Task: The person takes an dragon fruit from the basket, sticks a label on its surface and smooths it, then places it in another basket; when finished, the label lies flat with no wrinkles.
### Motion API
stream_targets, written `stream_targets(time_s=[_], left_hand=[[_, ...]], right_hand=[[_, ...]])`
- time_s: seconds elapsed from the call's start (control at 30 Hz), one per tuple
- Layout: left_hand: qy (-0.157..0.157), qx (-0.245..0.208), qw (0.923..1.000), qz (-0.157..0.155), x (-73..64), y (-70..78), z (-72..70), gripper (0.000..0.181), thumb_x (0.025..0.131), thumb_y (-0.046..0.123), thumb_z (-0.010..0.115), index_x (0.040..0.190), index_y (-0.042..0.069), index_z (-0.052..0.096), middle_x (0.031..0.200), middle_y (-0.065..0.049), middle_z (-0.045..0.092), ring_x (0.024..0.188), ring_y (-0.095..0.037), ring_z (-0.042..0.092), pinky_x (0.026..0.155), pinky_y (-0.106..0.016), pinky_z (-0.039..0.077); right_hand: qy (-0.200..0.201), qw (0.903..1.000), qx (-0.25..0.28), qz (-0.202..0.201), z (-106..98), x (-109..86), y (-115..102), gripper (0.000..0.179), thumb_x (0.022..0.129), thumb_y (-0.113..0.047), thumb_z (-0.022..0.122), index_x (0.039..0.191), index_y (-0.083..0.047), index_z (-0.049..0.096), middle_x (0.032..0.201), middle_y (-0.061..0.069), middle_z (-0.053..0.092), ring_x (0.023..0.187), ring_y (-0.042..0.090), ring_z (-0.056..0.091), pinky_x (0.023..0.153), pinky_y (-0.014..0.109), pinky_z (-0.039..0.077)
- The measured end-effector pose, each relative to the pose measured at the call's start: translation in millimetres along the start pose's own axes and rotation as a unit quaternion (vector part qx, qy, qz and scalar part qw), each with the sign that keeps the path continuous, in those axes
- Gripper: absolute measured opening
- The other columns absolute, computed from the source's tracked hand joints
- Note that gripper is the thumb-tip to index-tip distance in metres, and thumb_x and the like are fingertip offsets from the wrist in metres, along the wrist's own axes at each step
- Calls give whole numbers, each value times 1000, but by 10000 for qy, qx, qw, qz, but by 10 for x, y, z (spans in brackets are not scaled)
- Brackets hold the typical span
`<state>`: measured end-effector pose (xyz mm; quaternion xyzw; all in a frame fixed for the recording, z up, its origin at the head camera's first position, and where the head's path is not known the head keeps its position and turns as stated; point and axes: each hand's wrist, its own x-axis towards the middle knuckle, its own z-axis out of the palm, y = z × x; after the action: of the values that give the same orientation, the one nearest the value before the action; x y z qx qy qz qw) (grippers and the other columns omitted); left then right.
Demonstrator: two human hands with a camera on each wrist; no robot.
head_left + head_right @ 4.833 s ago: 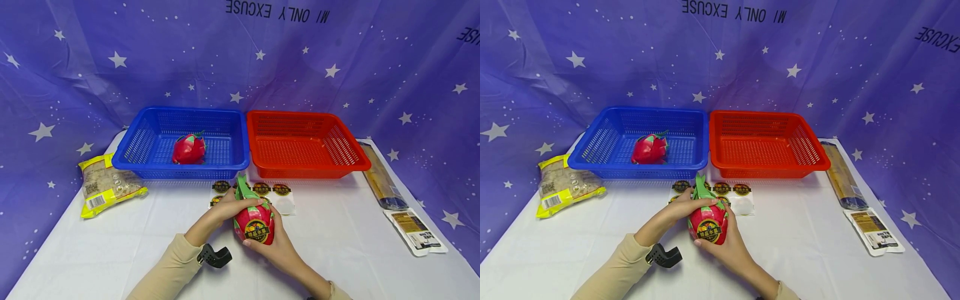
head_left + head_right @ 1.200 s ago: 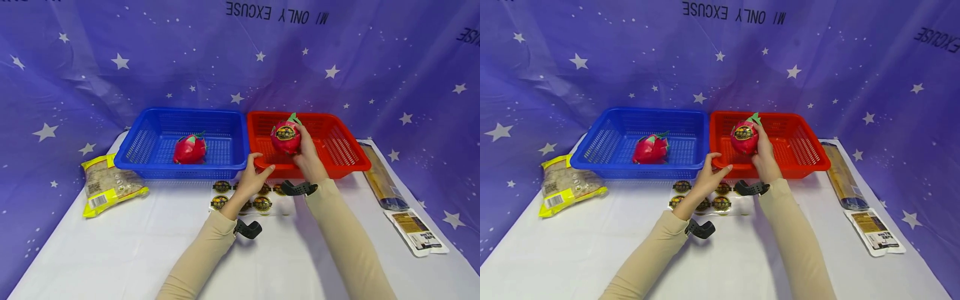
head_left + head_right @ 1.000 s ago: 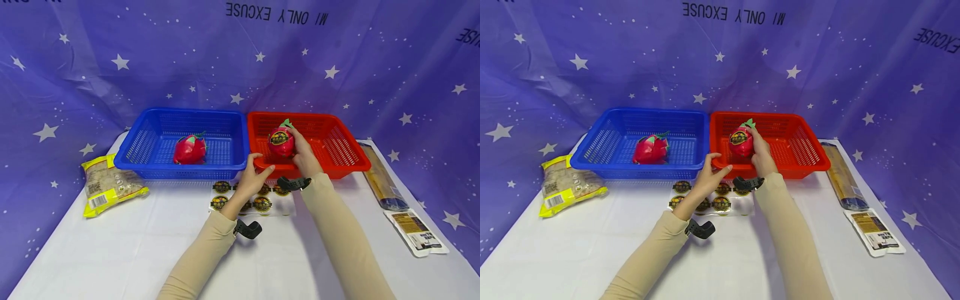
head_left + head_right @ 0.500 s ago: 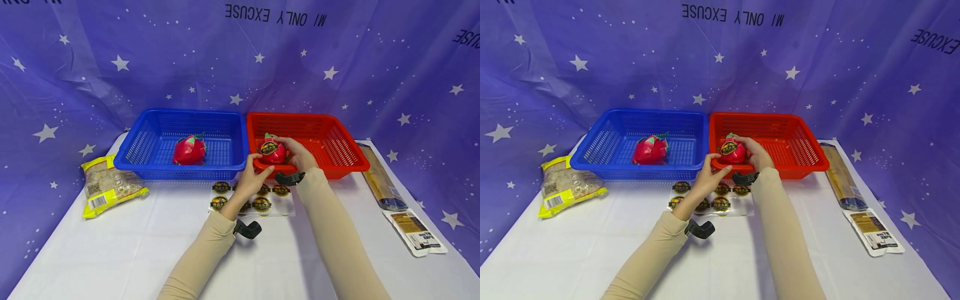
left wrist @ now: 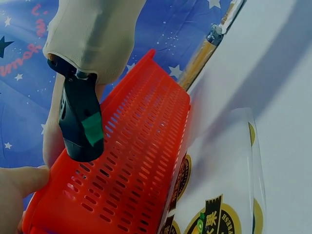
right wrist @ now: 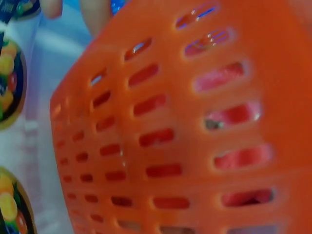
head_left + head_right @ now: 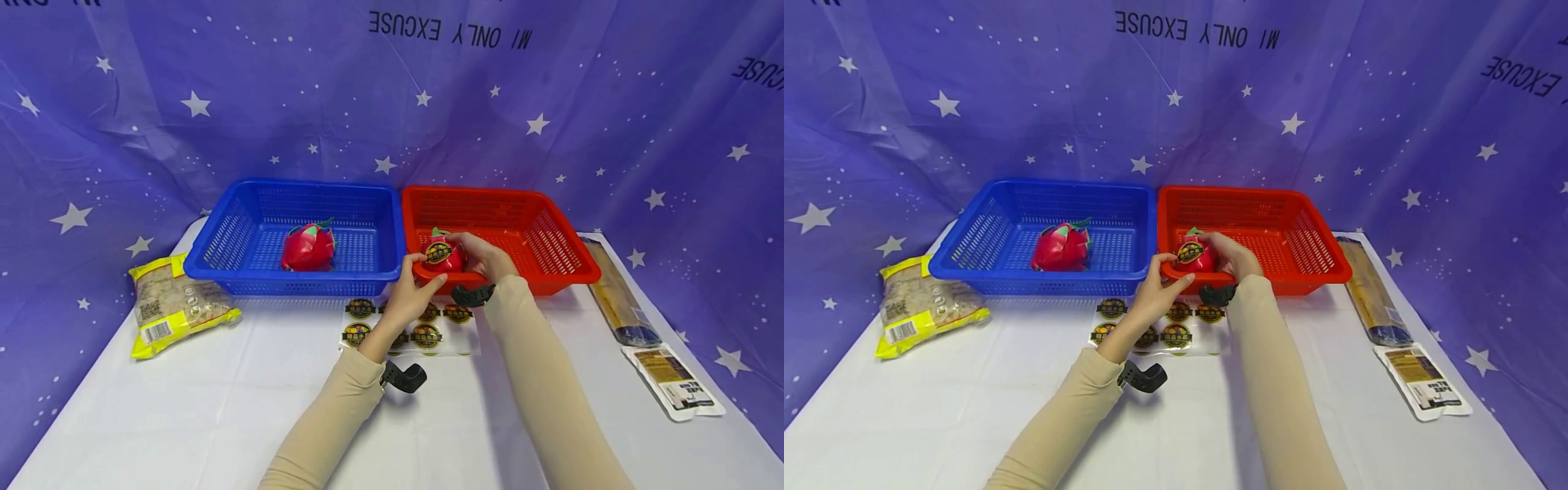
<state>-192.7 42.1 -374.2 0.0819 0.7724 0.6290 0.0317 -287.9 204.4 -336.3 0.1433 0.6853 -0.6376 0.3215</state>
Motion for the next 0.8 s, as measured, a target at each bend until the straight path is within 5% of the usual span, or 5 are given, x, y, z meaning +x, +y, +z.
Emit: stream_targets(time_s=[0.23,0.33,0.6,0.8], left_hand=[[58,58,9999,-63,1,1,4,53,84,39,61,127,24,34,115,-10,57,74,-15,55,58,-22,42],[71,49,10000,-49,2,9,0,52,84,39,61,126,24,34,119,-10,56,82,-16,56,63,-22,43],[24,34,10000,-84,1,8,7,53,84,39,61,127,22,33,111,-11,59,66,-13,54,56,-23,43],[44,-49,10000,-73,8,4,21,53,84,37,61,127,22,34,115,-11,58,78,-18,59,59,-22,44]], right_hand=[[293,9893,-1409,-258,0,-15,2,53,93,-49,32,120,-5,44,91,1,58,72,10,61,68,24,53],[435,9863,-1528,-441,2,-5,3,50,93,-49,31,113,-6,48,84,-1,59,69,9,59,65,23,51],[489,9834,-1697,-419,27,-24,11,81,85,-70,21,133,-7,36,124,11,47,103,21,54,96,38,44],[863,9724,-2113,-493,55,-29,2,85,83,-72,13,129,-6,41,119,12,49,94,19,57,92,37,46]])
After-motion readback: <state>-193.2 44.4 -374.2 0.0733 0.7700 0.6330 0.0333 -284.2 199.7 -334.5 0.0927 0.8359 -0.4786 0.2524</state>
